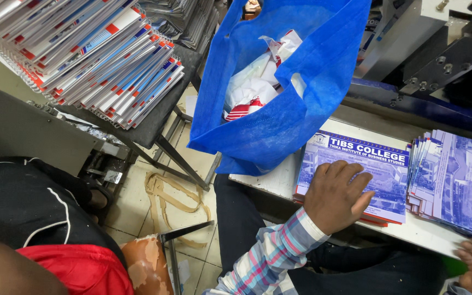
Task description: The person sits on the floor and repeatedly picks up small stacks of blue-covered books from a pile on the table. They flip through the pages of each stack and then place them onto a growing pile on the right side of the table.
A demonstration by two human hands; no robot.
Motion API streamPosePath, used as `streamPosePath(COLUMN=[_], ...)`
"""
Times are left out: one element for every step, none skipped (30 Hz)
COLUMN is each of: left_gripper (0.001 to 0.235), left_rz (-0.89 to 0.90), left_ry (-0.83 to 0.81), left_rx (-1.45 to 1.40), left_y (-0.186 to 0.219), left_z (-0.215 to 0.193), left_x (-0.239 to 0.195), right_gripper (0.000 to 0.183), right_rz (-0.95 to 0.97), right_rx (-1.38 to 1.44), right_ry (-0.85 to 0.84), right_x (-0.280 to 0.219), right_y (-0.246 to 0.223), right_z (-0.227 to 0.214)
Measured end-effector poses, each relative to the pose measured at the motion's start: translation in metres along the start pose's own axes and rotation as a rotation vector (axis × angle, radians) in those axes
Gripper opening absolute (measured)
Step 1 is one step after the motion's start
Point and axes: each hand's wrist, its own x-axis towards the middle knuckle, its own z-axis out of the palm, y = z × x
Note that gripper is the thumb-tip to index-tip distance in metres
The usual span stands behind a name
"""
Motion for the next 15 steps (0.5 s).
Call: streamPosePath(left_gripper=[0.034,0.034,0.034,0.034,0.034,0.034,0.034,0.034,0.034,0.034,0.033,0.033,0.034,0.035,0.035], left_rz=[0.001,0.001,0.001,0.006,0.012,0.012,0.012,0.013,0.013,0.009,0.006,0.005,0.005,0.004,0.002], left_ry=[0.004,0.007,0.007,0.014,0.021,0.021,0.021,0.021,0.021,0.015,0.010,0.010,0.005,0.001,0.002], left_rx=[-0.004,-0.008,-0.008,-0.001,0.006,0.006,0.004,0.002,0.002,0.003,0.004,0.004,0.000,-0.004,-0.002], left_y=[0.000,0.000,0.000,0.000,0.000,-0.001,-0.001,-0.001,-0.001,-0.001,-0.001,-0.001,-0.001,-0.001,-0.001], left_z=[0.000,0.000,0.000,0.000,0.000,0.001,0.002,0.002,0.002,0.002,0.002,0.002,0.001,0.001,0.000], left_x=[0.000,0.000,0.000,-0.001,-0.001,-0.001,-0.001,-0.002,-0.002,-0.002,-0.001,-0.001,-0.001,-0.001,0.000], right_gripper=[0.132,0.153,0.153,0.157,0.162,0.162,0.111,0.064,0.064,0.051,0.043,0.043,0.048,0.055,0.055], right_rz=[-0.062,-0.124,-0.124,-0.100,-0.076,-0.076,-0.115,-0.152,-0.151,-0.067,0.017,0.017,0.156,0.327,0.329], right_rx=[-0.015,-0.030,-0.030,-0.032,-0.033,-0.033,-0.116,-0.198,-0.198,-0.078,0.042,0.041,0.579,1.116,1.116], right_ry=[-0.064,-0.129,-0.129,-0.143,-0.157,-0.157,-0.035,0.088,0.088,0.084,0.081,0.080,-0.216,-0.506,-0.508], right_x=[-0.003,0.002,0.001,0.000,-0.001,-0.004,-0.007,-0.011,-0.010,-0.009,-0.007,0.009,0.026,0.042,0.038], right_y=[0.000,-0.003,-0.003,-0.004,-0.005,-0.010,-0.015,-0.020,-0.013,-0.007,-0.001,-0.003,-0.004,-0.005,-0.010], right_z=[0.008,0.023,0.021,0.019,0.017,0.030,0.043,0.057,0.050,0.043,0.035,0.018,0.001,-0.016,-0.015])
